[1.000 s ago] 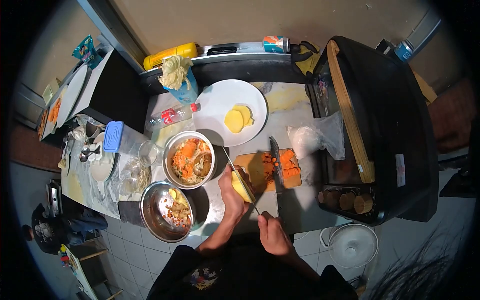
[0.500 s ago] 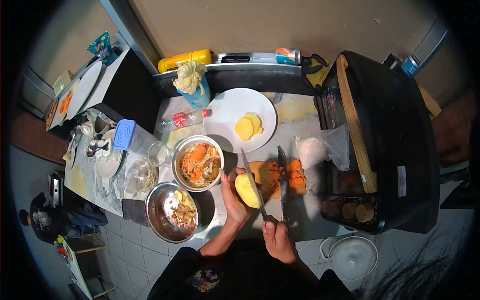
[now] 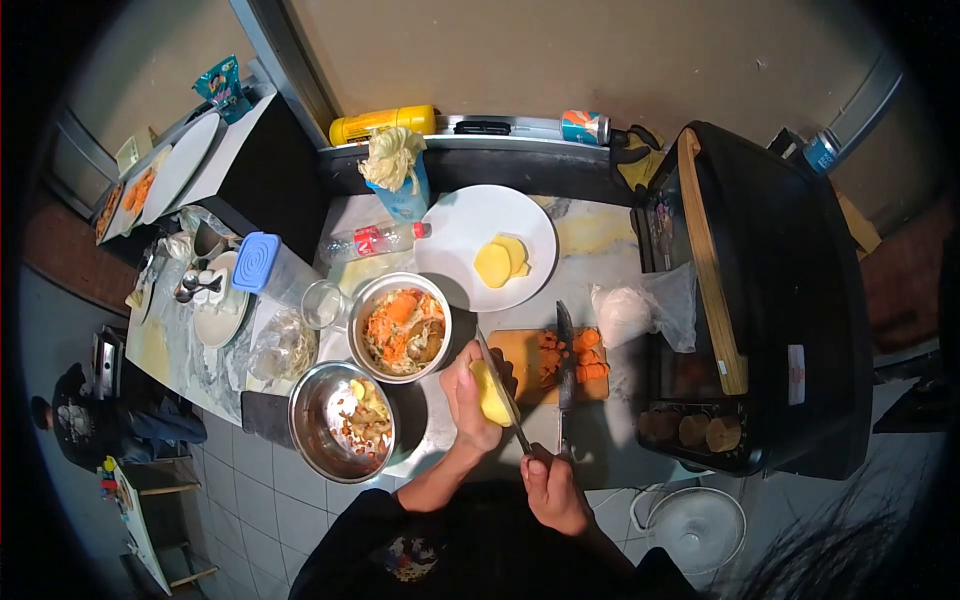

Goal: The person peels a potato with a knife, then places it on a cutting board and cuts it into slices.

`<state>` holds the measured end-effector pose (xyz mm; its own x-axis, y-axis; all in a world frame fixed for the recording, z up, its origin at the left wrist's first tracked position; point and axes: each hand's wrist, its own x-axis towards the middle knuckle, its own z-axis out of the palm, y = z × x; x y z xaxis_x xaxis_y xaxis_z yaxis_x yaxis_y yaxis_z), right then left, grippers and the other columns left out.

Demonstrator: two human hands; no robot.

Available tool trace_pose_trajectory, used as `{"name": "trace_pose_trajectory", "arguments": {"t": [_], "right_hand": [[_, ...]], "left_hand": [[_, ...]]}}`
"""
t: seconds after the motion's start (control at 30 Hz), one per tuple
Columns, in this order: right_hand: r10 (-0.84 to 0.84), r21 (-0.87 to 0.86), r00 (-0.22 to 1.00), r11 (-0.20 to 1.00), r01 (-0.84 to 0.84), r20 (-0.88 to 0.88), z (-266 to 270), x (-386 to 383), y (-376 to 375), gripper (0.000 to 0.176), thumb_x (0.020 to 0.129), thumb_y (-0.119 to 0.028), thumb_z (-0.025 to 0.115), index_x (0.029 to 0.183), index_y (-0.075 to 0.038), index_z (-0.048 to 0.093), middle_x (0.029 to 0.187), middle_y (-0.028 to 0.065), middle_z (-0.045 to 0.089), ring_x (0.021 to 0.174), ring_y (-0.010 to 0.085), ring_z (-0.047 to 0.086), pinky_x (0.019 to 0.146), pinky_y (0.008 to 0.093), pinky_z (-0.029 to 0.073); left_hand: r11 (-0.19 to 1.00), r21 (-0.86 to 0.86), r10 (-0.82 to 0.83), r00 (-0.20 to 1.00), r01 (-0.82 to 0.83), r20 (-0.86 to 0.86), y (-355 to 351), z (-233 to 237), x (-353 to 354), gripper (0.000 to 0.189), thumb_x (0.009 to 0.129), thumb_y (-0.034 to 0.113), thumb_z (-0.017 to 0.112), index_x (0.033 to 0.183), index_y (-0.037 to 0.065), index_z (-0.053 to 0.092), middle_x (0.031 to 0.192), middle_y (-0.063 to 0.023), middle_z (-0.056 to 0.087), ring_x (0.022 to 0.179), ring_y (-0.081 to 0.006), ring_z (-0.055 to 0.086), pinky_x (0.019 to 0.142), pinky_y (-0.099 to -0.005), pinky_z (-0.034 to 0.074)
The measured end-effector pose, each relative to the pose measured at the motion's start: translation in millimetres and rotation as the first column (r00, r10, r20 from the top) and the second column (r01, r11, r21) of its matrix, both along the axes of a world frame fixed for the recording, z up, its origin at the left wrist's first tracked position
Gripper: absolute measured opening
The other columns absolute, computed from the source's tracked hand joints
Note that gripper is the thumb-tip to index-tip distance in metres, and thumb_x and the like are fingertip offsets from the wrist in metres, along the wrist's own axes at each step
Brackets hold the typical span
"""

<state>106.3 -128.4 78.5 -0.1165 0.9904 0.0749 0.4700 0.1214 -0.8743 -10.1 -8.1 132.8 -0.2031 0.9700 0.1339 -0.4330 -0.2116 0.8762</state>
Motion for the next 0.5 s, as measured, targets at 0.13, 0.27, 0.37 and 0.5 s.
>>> {"name": "trace_pose_trajectory", "arguments": {"t": [0.13,0.27,0.37,0.5], "right_hand": [[-0.037,0.145,0.999,0.989,0.037,0.002,4.3,-2.0,-1.8,0.021,0.096,-0.022,0.048,0.093,-0.002,0.051,0.070,0.0147,0.047,0.059,0.0329,0.051,0.053,0.0390,0.041],[-0.012,0.076,0.992,0.997,0.002,0.129,12.8,-4.1,-0.4,0.021,0.099,-0.017,0.039,0.089,0.001,0.043,0.073,0.0127,0.053,0.062,0.0292,0.053,0.060,0.0377,0.041],[-0.015,0.117,0.999,0.993,0.010,0.042,18.5,-4.7,4.8,0.023,0.099,-0.018,0.038,0.087,0.000,0.044,0.071,0.0130,0.053,0.061,0.0300,0.053,0.060,0.0379,0.041],[0.001,-0.132,1.000,0.991,-0.001,-0.003,11.3,-1.1,3.5,0.025,0.096,-0.025,0.047,0.088,-0.001,0.052,0.071,0.0232,0.051,0.065,0.0436,0.053,0.056,0.0465,0.041]], "left_hand": [[0.993,0.118,0.038,0.986,-0.019,-0.161,3.3,4.6,-4.5,0.058,0.087,0.058,0.047,0.072,0.002,0.042,0.060,-0.0023,0.045,0.050,-0.0085,0.040,0.044,-0.0219,0.028],[0.988,0.153,0.032,0.980,-0.002,-0.196,5.4,-1.3,-10.3,0.062,0.084,0.061,0.049,0.067,0.003,0.041,0.057,-0.0023,0.043,0.049,-0.0089,0.040,0.045,-0.0229,0.029],[0.985,0.173,0.066,0.962,-0.019,-0.266,7.4,3.1,-12.8,0.062,0.083,0.062,0.049,0.065,0.003,0.040,0.055,-0.0028,0.043,0.049,-0.0100,0.040,0.045,-0.0236,0.030],[0.974,0.223,0.037,0.959,0.028,-0.281,11.5,-10.8,-15.5,0.062,0.083,0.061,0.050,0.067,0.002,0.043,0.055,-0.0034,0.044,0.048,-0.0111,0.041,0.045,-0.0245,0.031]]}}
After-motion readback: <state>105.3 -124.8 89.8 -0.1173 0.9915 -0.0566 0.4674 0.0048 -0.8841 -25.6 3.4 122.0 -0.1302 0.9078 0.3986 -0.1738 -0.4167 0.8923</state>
